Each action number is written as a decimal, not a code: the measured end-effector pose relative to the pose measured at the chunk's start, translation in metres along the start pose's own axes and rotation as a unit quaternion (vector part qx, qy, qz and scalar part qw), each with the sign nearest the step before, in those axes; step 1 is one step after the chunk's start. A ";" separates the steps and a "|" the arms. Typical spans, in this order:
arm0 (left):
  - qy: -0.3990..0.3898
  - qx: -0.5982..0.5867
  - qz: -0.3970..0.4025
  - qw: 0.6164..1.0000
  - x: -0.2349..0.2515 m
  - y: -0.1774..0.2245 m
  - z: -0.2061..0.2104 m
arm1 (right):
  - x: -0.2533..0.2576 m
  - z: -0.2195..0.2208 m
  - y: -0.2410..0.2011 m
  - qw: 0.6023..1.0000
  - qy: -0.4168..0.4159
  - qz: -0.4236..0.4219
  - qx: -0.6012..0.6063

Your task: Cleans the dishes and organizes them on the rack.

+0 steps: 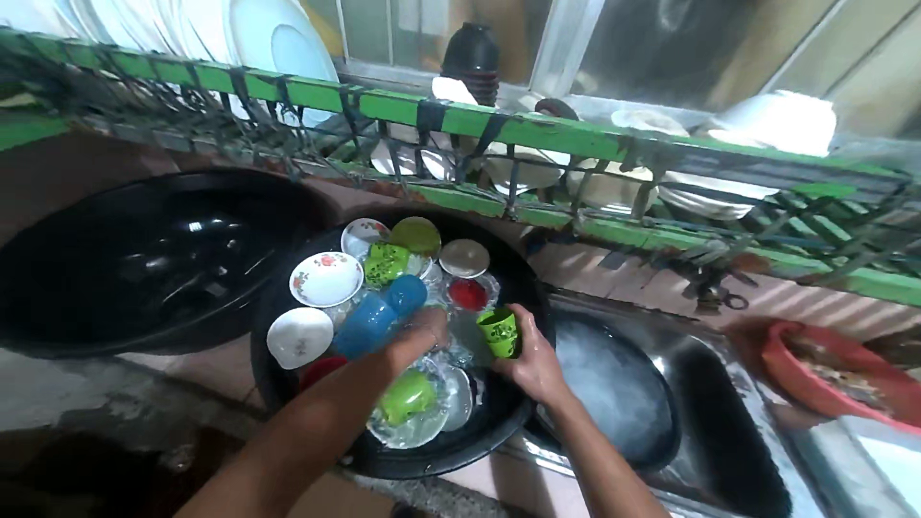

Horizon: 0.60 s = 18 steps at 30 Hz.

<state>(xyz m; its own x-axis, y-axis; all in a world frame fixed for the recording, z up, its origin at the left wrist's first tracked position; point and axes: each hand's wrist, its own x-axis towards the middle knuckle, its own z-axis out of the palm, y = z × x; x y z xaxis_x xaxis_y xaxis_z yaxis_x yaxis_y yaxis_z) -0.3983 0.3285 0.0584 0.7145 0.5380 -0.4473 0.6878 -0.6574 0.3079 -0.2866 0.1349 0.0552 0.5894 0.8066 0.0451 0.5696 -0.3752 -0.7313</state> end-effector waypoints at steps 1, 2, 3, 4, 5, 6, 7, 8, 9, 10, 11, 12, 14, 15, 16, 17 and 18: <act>0.045 -0.069 -0.001 0.997 -0.002 -0.003 -0.006 | 0.002 -0.003 0.000 1.000 -0.011 0.002 0.029; 0.088 -0.152 -0.002 0.984 -0.005 -0.006 -0.011 | 0.003 -0.007 -0.003 0.997 -0.031 0.012 0.070; 0.128 -0.246 -0.005 0.961 -0.009 -0.008 -0.015 | 0.004 -0.012 -0.006 0.991 -0.064 0.026 0.114; 0.157 -0.348 -0.018 0.924 -0.013 -0.007 -0.018 | 0.006 -0.020 -0.010 0.982 -0.102 0.035 0.155; 0.178 -0.449 -0.037 0.875 -0.016 -0.004 -0.020 | 0.008 -0.028 -0.016 0.973 -0.143 0.040 0.179; 0.186 -0.543 -0.060 0.817 -0.019 -0.001 -0.021 | 0.011 -0.038 -0.025 0.966 -0.180 0.042 0.183; 0.183 -0.617 -0.081 0.761 -0.020 0.001 -0.022 | 0.014 -0.048 -0.035 0.962 -0.211 0.044 0.167; 0.183 -0.654 -0.094 0.728 -0.022 0.004 -0.023 | 0.016 -0.057 -0.047 0.960 -0.239 0.042 0.138; 0.189 -0.657 -0.091 0.724 -0.024 0.006 -0.023 | 0.020 -0.064 -0.059 0.959 -0.261 0.040 0.103; 0.189 -0.641 -0.069 0.741 -0.028 0.009 -0.022 | 0.024 -0.070 -0.070 0.956 -0.281 0.034 0.070; 0.185 -0.615 -0.030 0.766 -0.036 0.013 -0.022 | 0.029 -0.072 -0.079 0.953 -0.297 0.027 0.043; 0.179 -0.586 0.019 0.790 -0.044 0.018 -0.022 | 0.034 -0.071 -0.084 0.952 -0.303 0.018 0.021; 0.156 -0.530 0.109 0.826 -0.056 0.027 -0.023 | 0.041 -0.059 -0.084 0.955 -0.297 0.017 0.023; 0.144 -0.495 0.131 0.847 -0.057 0.028 -0.027 | 0.042 -0.051 -0.078 0.957 -0.285 0.021 0.049; 0.164 -0.441 0.135 0.872 -0.053 0.024 -0.033 | 0.042 -0.043 -0.070 0.960 -0.264 0.027 0.087; 0.212 -0.379 0.118 0.893 -0.044 0.015 -0.041 | 0.038 -0.036 -0.061 0.962 -0.239 0.034 0.129; 0.267 -0.323 0.082 0.904 -0.034 0.001 -0.051 | 0.034 -0.030 -0.051 0.961 -0.214 0.040 0.170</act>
<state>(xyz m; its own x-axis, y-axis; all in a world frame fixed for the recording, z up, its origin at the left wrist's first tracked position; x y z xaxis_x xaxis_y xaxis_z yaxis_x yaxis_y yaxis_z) -0.4153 0.3365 0.1170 0.6551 0.7527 0.0662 0.3747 -0.3997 0.8365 -0.2789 0.1677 0.1144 0.2927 0.9224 -0.2519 0.2684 -0.3321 -0.9042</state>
